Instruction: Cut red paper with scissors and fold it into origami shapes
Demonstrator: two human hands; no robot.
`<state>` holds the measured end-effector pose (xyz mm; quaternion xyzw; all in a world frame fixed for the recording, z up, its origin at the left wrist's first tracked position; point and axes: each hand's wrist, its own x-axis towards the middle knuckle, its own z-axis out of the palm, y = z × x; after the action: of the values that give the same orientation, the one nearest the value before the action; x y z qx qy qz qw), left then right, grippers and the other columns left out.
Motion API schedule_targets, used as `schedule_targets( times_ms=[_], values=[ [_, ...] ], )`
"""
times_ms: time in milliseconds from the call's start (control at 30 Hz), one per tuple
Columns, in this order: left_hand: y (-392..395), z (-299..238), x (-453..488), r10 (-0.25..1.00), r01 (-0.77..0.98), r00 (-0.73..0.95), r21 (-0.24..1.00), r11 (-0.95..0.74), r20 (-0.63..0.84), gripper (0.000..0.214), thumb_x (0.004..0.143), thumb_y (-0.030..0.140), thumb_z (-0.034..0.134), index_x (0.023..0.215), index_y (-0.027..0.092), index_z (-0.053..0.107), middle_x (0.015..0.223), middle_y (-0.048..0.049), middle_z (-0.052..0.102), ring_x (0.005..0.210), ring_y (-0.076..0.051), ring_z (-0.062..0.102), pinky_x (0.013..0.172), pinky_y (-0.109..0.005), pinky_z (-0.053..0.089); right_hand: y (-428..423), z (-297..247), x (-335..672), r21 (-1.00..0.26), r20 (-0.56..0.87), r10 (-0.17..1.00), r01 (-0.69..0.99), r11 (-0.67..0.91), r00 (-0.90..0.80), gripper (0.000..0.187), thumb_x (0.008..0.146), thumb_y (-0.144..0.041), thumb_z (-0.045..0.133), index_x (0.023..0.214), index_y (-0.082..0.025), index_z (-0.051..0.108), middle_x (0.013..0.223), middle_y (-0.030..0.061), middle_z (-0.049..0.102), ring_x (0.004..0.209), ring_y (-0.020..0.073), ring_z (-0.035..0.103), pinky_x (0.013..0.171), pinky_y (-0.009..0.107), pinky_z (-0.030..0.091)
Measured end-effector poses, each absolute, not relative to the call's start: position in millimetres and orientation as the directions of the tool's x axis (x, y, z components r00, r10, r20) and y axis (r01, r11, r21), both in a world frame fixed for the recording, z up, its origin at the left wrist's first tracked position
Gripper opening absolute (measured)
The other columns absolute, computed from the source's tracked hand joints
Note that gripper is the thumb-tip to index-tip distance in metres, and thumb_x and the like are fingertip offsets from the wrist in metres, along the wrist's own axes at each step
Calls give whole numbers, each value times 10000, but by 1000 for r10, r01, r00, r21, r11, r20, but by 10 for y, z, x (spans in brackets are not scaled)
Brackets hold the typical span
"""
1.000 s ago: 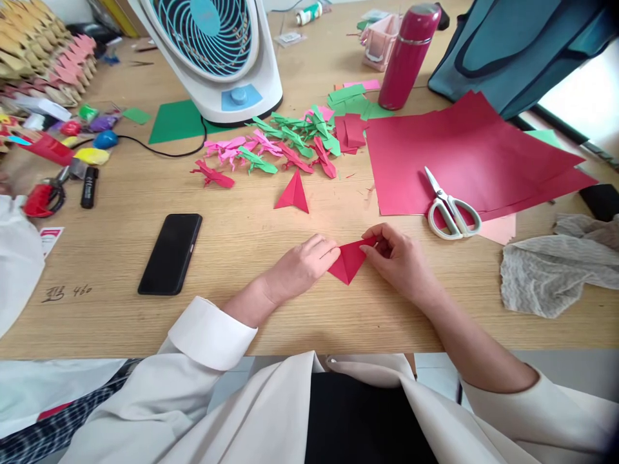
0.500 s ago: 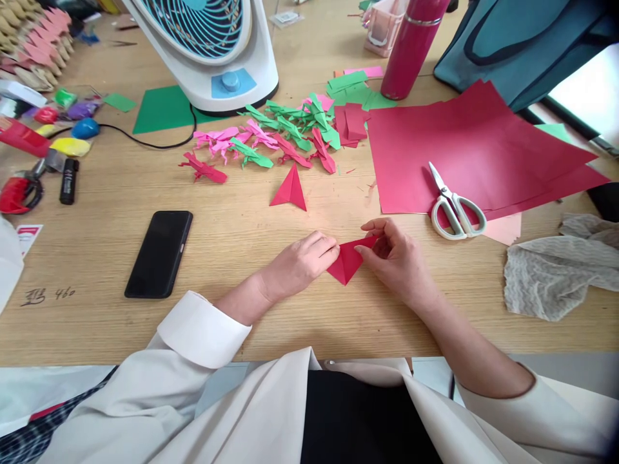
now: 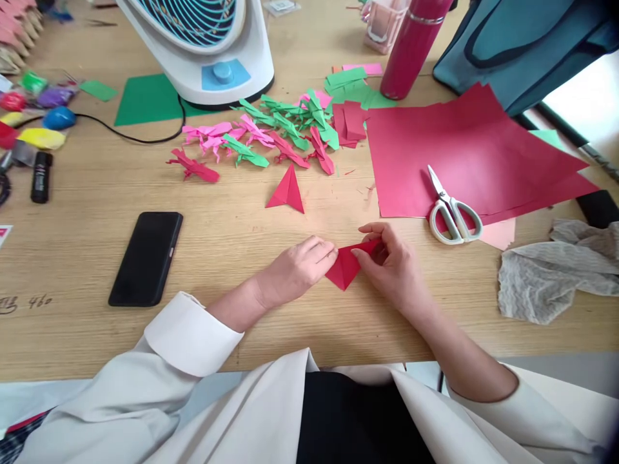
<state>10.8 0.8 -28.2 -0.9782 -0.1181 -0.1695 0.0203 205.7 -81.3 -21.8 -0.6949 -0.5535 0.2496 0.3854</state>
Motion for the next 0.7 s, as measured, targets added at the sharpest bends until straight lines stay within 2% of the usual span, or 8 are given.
schedule_targets(
  times_ms=[233, 500, 700],
  values=[
    [9, -276, 113, 230, 252, 914, -23, -968, 335, 232, 950, 74, 433, 1092, 104, 614, 1051, -98, 670, 942, -187, 590, 800, -295, 536, -790, -205, 2020, -812, 70, 957, 573, -109, 282, 435, 765, -285, 705, 1156, -241, 518, 861, -8, 622, 633, 140, 546, 638, 297, 477],
    [-1, -296, 118, 275, 279, 909, 34, -960, 312, 216, 953, 89, 424, 1059, 130, 608, 1041, -83, 652, 949, -182, 588, 808, -302, 522, -807, -227, 1994, -706, 119, 965, 703, -84, 234, 402, 794, -198, 638, 1170, -253, 506, 880, 4, 627, 726, 178, 598, 701, 330, 474],
    [2, -281, 111, 282, 282, 915, 44, -958, 288, 223, 956, 91, 419, 1088, 126, 595, 1049, -82, 645, 937, -183, 576, 791, -304, 519, -834, -244, 1993, -713, 190, 965, 701, 7, 183, 340, 811, -142, 604, 1126, -240, 521, 887, 11, 623, 769, 177, 609, 746, 330, 487]
  ],
)
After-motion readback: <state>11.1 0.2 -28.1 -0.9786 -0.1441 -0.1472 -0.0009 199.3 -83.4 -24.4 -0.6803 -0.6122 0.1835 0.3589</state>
